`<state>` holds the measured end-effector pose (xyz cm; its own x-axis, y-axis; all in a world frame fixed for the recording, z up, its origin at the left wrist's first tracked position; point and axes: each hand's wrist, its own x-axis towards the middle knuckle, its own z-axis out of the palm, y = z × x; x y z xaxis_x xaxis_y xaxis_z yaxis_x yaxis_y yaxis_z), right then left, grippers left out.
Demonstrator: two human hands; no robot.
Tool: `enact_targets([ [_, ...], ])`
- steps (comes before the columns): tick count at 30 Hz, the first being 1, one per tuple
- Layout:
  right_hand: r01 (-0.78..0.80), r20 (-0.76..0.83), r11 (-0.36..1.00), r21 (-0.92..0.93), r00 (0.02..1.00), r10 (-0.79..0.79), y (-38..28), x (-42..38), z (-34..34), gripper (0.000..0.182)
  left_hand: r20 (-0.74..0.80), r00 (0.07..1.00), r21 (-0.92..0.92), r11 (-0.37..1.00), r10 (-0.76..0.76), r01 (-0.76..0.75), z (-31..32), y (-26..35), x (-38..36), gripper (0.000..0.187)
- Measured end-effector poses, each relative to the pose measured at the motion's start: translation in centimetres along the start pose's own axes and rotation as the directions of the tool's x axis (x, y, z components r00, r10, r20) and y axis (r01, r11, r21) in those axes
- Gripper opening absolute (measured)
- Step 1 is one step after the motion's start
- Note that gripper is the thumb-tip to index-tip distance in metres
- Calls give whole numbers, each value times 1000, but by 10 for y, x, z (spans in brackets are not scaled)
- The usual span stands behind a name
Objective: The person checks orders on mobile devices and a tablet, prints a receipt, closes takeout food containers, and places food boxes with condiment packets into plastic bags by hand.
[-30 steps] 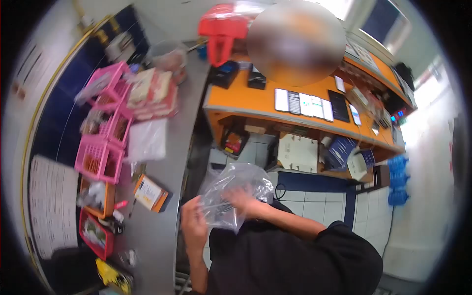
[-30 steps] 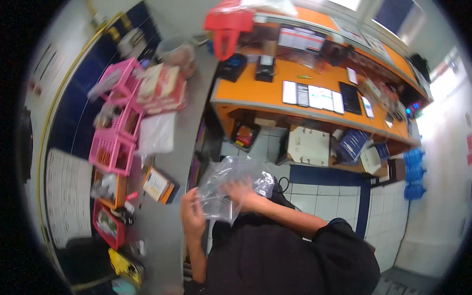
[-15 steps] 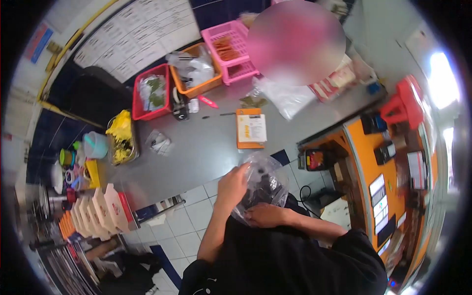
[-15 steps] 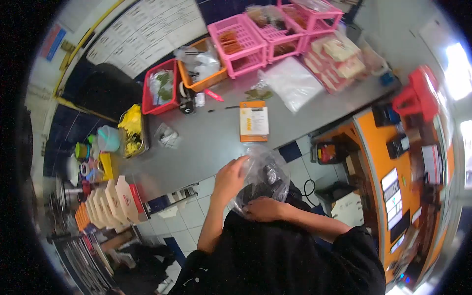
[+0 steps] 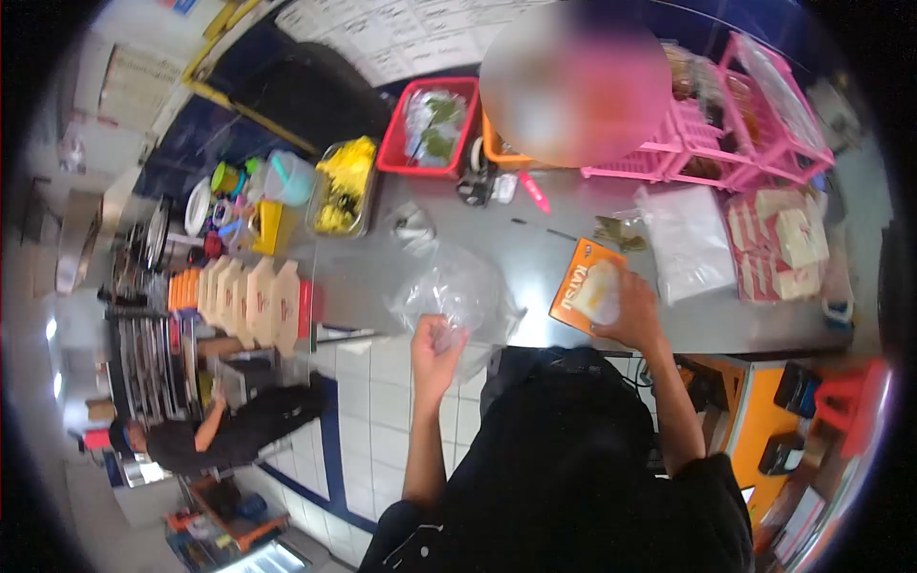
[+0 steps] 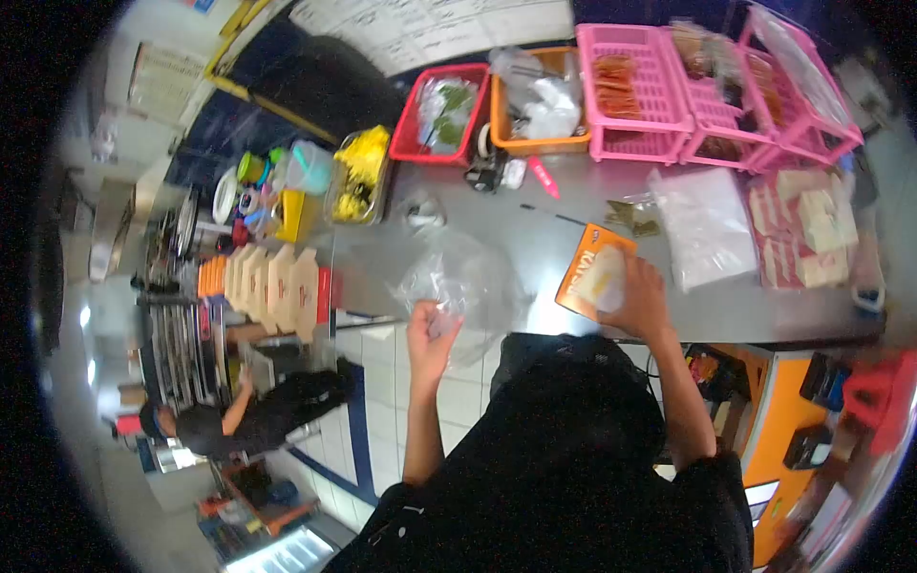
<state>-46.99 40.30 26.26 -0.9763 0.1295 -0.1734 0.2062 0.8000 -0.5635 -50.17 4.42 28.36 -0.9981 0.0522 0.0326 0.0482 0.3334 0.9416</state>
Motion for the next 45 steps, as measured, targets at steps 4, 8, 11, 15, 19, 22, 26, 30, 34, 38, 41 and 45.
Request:
enact_targets([
  [4,-136,-231,985,105,960,158,89,-32,14,113,-97,991,-273,960,-89,60,51,36,9,48],
  [8,-351,-65,936,15,934,352,102,-44,12,114,-10,990,-259,957,-140,133,72,46,23,59],
  [11,-171,-249,970,-174,960,125,66,-27,24,114,-11,999,-259,965,-36,32,77,34,35,49],
  [15,-86,-245,973,212,960,138,28,18,97,113,-48,941,-386,875,-335,291,69,31,31,36],
  [19,-258,-262,948,-186,943,205,-21,60,116,116,-132,911,-573,780,-390,251,62,-10,20,20],
  [22,-129,-139,977,-168,985,106,-36,74,101,115,-101,761,-838,467,-641,283,41,-27,10,20],
  [26,-33,-30,980,-198,999,28,-32,70,99,116,-49,718,-926,302,-695,229,21,-59,-7,12],
  [30,47,-15,999,-18,999,-48,-4,83,89,111,-122,708,-803,489,-696,341,20,-51,-12,50],
  [34,445,34,845,297,879,-475,-23,86,31,112,-88,721,-868,408,-688,284,32,-72,-9,37],
  [38,343,208,645,683,755,-622,-109,65,-19,116,19,736,-924,270,-677,272,46,-66,-2,22],
  [41,86,310,484,871,669,-676,-140,62,11,119,125,743,-929,185,-657,320,65,-79,-10,19],
  [45,429,3,481,765,744,-668,-133,66,121,117,246,716,-887,146,-653,437,74,-89,-32,15],
])
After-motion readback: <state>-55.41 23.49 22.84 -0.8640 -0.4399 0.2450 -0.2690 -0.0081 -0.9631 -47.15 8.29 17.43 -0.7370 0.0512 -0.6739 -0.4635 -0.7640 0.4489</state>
